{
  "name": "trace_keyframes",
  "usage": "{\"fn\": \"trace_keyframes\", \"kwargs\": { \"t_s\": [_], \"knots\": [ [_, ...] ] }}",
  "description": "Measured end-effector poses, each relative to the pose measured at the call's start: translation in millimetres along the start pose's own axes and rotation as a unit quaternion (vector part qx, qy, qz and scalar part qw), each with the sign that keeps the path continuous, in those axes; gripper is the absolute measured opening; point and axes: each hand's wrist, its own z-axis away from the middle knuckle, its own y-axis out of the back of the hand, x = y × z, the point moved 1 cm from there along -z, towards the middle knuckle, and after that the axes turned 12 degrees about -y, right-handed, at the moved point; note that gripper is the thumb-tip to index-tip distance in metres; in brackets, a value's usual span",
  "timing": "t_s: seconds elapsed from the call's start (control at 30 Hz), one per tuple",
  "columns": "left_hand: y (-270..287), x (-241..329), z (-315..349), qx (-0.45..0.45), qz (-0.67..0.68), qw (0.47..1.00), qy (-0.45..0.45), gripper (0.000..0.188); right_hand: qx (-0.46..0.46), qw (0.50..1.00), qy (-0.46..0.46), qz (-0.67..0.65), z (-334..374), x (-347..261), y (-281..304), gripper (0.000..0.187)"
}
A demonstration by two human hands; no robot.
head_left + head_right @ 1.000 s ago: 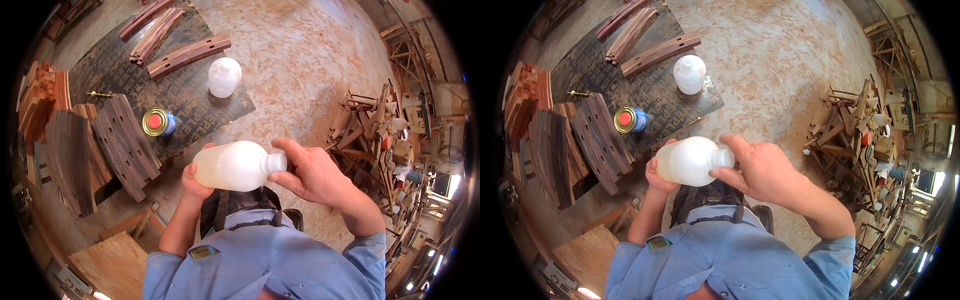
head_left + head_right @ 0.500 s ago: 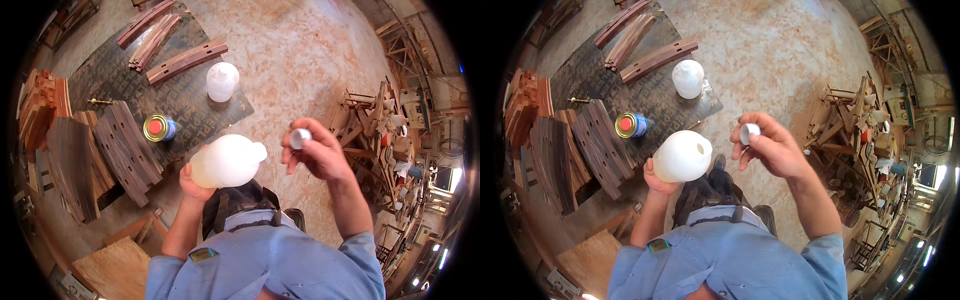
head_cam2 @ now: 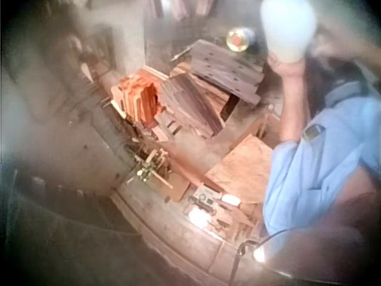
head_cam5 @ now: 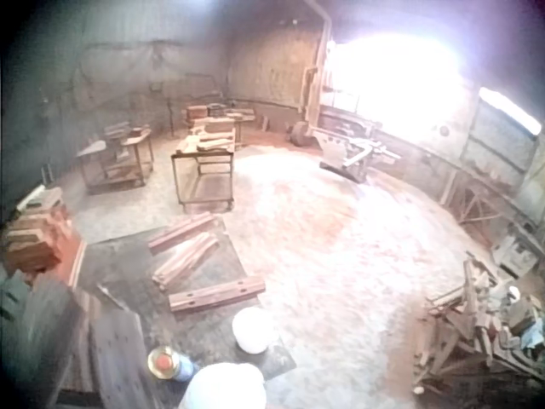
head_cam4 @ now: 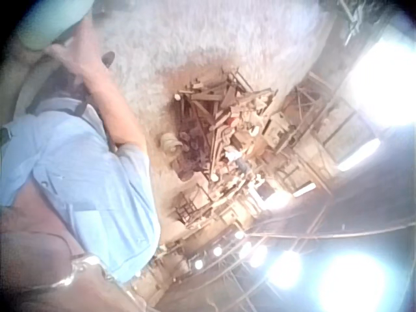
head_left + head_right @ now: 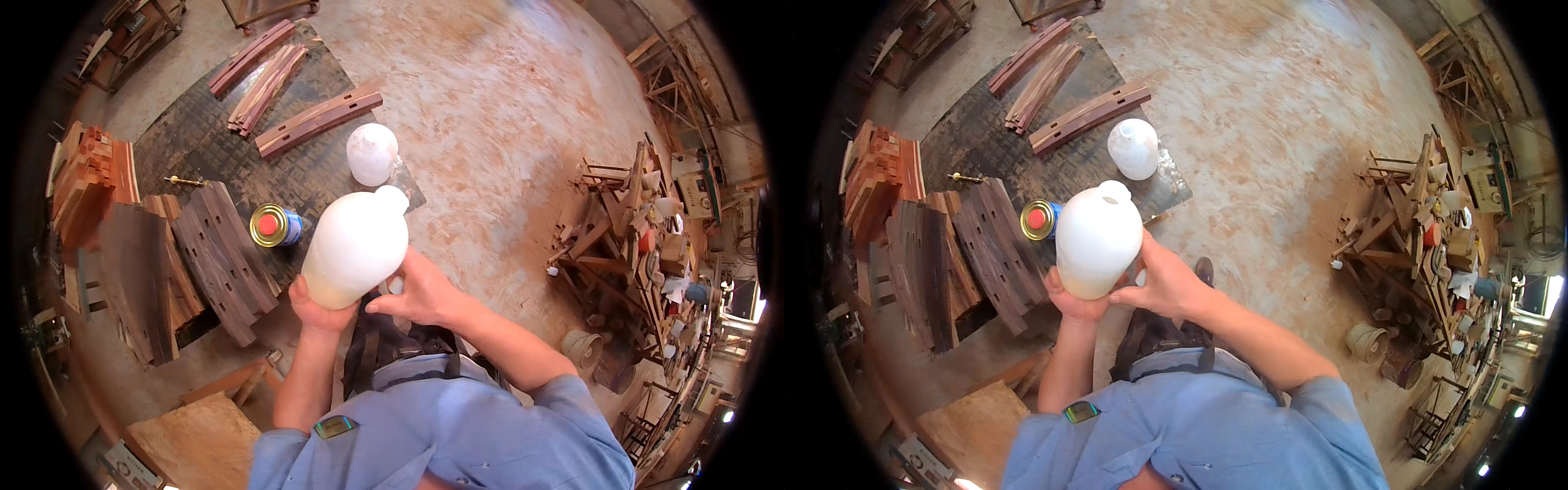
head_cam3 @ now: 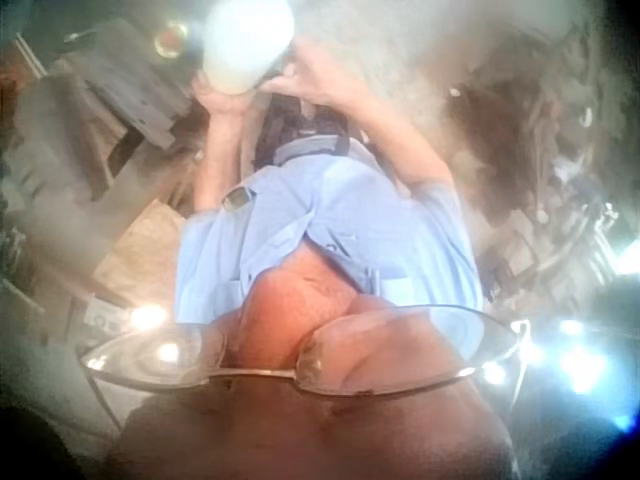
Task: The person walks through a cluttered workshop, retrieves two white plastic bottles from a cardboard box, and pours liquid from one bottle into the other on a workbench. The person then places the bottles on the table.
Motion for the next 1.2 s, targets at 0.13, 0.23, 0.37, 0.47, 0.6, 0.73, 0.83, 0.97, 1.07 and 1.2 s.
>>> {"fn": "trace_keyframes", "kwargs": {
  "t_s": [0.13, 0.23, 0.37, 0.47, 0.6, 0.73, 0.83, 0.97, 1.07, 1.2],
  "knots": [
    [-16.3, -0.9, 4.9, -0.014, -0.096, 0.995, -0.01, 0.1, -0.002, 0.998, 0.064, -0.018, -10.4, 5.1, 8.1, 0.109],
    [-37.2, 11.3, -3.6, -0.039, -0.188, 0.981, -0.041, 0.11, 0.01, 0.991, 0.133, 0.01, -11.6, 6.2, 21.4, 0.107],
    [-71.8, 42.5, -21.2, -0.086, -0.358, 0.93, 0.013, 0.125, -0.037, 0.989, 0.137, -0.049, -15.9, 0.5, 36.2, 0.108],
    [-90.8, 54.6, -31.8, -0.107, -0.475, 0.87, 0.071, 0.132, -0.041, 0.988, 0.142, -0.042, -23.3, -1.9, 41.5, 0.108],
    [-96.9, 49.0, -41.4, -0.124, -0.552, 0.822, 0.066, 0.135, -0.031, 0.986, 0.16, -0.027, -35.1, 3.2, 46.9, 0.109],
    [-85.5, 38.5, -51.4, -0.139, -0.564, 0.812, 0.05, 0.135, -0.079, 0.99, 0.096, -0.061, -49.1, 12.9, 49.6, 0.107],
    [-74.7, 34.2, -55.7, -0.097, -0.562, 0.82, 0.035, 0.129, -0.088, 0.99, 0.083, -0.068, -61.9, 19.5, 48.7, 0.105],
    [-66.4, 33.3, -64.0, -0.063, -0.578, 0.813, 0.025, 0.114, -0.096, 0.988, 0.064, -0.106, -79.0, 28.7, 42.6, 0.1],
    [-65.2, 35.1, -71.6, -0.051, -0.608, 0.792, 0.012, 0.105, -0.095, 0.98, 0.073, -0.159, -89.6, 33.8, 37.4, 0.097],
    [-64.8, 36.0, -80.5, -0.032, -0.626, 0.779, 0.017, 0.103, -0.092, 0.972, 0.052, -0.208, -99.3, 39.3, 33.5, 0.095]
  ]
}}
